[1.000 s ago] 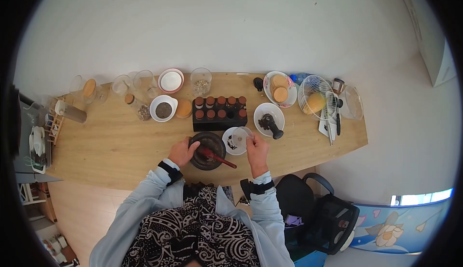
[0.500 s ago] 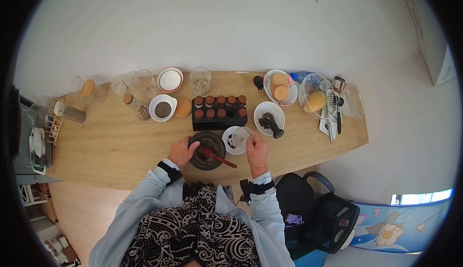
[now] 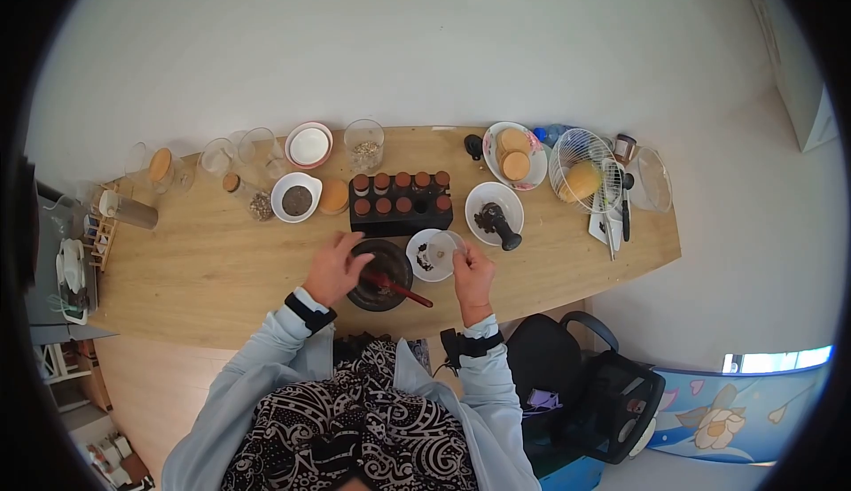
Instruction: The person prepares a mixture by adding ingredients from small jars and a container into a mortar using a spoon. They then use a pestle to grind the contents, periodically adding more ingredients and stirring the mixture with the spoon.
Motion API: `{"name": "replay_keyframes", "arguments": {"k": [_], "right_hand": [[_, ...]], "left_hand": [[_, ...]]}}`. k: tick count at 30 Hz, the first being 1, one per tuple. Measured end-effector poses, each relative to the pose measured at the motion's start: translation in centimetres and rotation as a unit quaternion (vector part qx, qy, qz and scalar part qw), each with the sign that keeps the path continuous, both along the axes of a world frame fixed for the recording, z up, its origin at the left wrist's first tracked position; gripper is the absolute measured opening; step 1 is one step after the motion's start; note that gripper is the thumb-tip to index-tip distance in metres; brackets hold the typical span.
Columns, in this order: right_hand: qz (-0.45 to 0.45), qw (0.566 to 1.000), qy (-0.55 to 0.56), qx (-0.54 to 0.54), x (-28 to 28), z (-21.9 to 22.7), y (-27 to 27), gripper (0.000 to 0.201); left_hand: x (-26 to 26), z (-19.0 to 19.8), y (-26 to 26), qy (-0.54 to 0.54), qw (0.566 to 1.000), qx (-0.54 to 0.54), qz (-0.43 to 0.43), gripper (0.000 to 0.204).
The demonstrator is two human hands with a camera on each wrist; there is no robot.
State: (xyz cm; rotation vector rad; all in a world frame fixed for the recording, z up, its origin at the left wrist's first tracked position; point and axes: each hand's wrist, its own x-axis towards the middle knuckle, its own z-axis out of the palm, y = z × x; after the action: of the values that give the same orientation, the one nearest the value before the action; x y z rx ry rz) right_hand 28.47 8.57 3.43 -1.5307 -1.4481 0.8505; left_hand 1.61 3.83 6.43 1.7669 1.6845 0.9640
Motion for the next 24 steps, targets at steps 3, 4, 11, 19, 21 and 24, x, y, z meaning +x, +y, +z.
{"name": "replay_keyframes", "arguments": {"k": [3, 4, 11, 19, 21, 24], "right_hand": [[0.006, 1.0, 0.007, -0.007, 0.0, 0.1, 0.0, 0.02], [0.005, 1.0, 0.007, -0.005, -0.1, 0.2, 0.0, 0.02], [-0.012, 0.997, 0.077, 0.0, 0.5, -0.9, 0.3, 0.017], [-0.026, 0.989, 0.143, -0.022, 1.7, -2.2, 0.4, 0.014], [-0.033, 0.99, 0.139, -0.007, 1.8, -2.3, 0.3, 0.014], [-0.03, 0.993, 0.114, -0.008, 2.1, -1.9, 0.1, 0.015]], "left_hand": [[3.0, -0.4, 1.8, -0.123, 0.989, 0.018, -0.085, 0.039], [4.1, -1.3, 2.5, -0.171, 0.976, 0.027, -0.131, 0.041], [9.0, -4.5, 6.7, -0.193, 0.962, -0.119, -0.153, 0.053], [11.3, -4.6, 9.5, -0.124, 0.937, -0.237, -0.226, 0.042], [11.7, -5.1, 9.7, -0.107, 0.921, -0.289, -0.237, 0.04], [12.2, -6.4, 9.3, -0.031, 0.958, -0.081, -0.275, 0.033]]}}
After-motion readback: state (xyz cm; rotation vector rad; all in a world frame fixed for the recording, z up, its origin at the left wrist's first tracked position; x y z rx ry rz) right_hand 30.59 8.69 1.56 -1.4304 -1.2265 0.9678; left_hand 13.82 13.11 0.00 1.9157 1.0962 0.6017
